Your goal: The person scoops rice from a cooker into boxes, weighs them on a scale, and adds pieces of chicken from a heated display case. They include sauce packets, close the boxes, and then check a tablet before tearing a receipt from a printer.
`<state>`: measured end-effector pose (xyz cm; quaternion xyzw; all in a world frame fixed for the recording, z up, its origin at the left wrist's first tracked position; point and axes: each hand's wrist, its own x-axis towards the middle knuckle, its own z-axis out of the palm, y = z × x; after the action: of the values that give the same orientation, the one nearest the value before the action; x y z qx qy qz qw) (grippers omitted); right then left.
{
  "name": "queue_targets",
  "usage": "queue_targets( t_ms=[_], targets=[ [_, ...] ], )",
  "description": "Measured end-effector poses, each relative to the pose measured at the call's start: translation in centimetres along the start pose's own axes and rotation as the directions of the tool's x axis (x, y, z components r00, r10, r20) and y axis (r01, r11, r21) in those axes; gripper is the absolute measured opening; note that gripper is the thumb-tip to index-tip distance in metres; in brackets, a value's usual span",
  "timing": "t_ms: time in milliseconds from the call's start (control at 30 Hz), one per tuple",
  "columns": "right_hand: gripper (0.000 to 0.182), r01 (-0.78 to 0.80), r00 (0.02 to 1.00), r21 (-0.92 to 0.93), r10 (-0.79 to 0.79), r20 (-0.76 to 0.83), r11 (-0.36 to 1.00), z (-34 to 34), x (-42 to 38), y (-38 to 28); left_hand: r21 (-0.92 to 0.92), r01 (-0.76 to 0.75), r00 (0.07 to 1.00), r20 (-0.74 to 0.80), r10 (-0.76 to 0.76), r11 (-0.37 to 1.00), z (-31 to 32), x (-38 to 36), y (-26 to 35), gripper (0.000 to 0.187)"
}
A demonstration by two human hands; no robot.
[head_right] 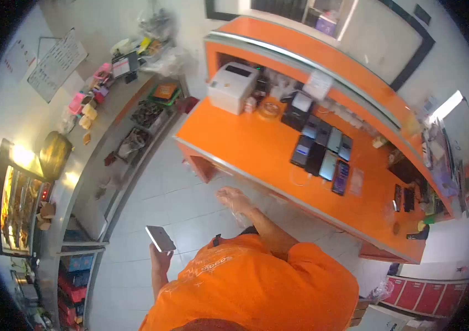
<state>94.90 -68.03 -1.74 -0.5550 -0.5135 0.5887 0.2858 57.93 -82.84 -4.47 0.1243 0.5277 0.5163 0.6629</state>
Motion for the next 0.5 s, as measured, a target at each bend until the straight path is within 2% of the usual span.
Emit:
queue_targets(
  t_ms=[67, 133, 167, 200, 233, 267, 300, 333, 367, 433, 467, 500],
  targets=[
    [0.043, 0.038, 0.995, -0.074, -0.031, 0.097, 0.997, 4.8, 3.1, -1.1, -0.088, 0.033, 0.999, -0.026, -0.036, 0.996, -3.8, 0.9, 1.6, 0.058],
    [0.042, 0.104, 0.980, -0.203, -0.066, 0.187, 0.974, 8.3, 6.9, -1.0, -0.087, -0.040, 0.999, 0.006, 0.040, 0.995, -6.8, 3.6, 2.5, 0.066],
    [0.043, 0.048, 0.986, -0.181, -0.018, 0.164, 0.982, 9.6, 8.4, -0.2, -0.095, -0.055, 0.998, -0.015, 0.054, 0.994, -8.3, 5.0, 3.0, 0.068],
    [0.045, -0.005, 0.987, -0.167, 0.031, 0.155, 0.986, 11.2, 10.7, 0.1, -0.185, -0.050, 0.995, -0.092, 0.034, 0.982, -8.0, 6.5, 4.7, 0.052],
    [0.049, 0.031, 0.988, -0.312, 0.019, 0.155, 0.950, 12.2, 11.5, -3.1, -0.142, -0.155, 0.987, -0.058, 0.148, 0.978, -9.2, 8.6, 5.0, 0.050],
    [0.054, 0.065, 0.988, -0.450, 0.007, 0.156, 0.891, 13.1, 12.2, -6.5, -0.308, -0.111, 0.993, -0.081, 0.090, 0.945, -8.2, 9.7, 7.8, 0.049],
    [0.053, -0.015, 0.971, -0.363, 0.100, 0.218, 0.932, 13.9, 14.1, -6.5, -0.311, -0.090, 0.996, -0.040, 0.082, 0.946, -9.9, 11.4, 7.8, 0.053],
    [0.051, -0.075, 0.954, -0.308, 0.158, 0.254, 0.949, 15.3, 17.2, -5.7, -0.280, -0.116, 0.993, -0.048, 0.107, 0.953, -9.7, 12.3, 10.1, 0.060],
    [0.050, -0.142, 0.933, -0.265, 0.218, 0.285, 0.954, 17.0, 21.4, -5.2, -0.298, -0.138, 0.988, -0.105, 0.111, 0.944, -9.5, 13.5, 12.7, 0.058],
    [0.045, -0.134, 0.913, -0.299, 0.235, 0.333, 0.945, 21.1, 29.2, -6.1, -0.313, -0.157, 0.975, -0.200, 0.097, 0.937, -10.9, 15.0, 17.4, 0.060],
    [0.043, -0.145, 0.904, -0.319, 0.256, 0.342, 0.937, 22.8, 31.8, -7.3, -0.310, -0.171, 0.960, -0.266, 0.087, 0.935, -12.3, 15.9, 19.3, 0.066],
    [0.041, -0.087, 0.903, -0.347, 0.221, 0.368, 0.934, 25.1, 33.4, -10.6, -0.308, -0.176, 0.941, -0.330, 0.069, 0.935, -14.3, 16.4, 21.2, 0.074]
  ],
)
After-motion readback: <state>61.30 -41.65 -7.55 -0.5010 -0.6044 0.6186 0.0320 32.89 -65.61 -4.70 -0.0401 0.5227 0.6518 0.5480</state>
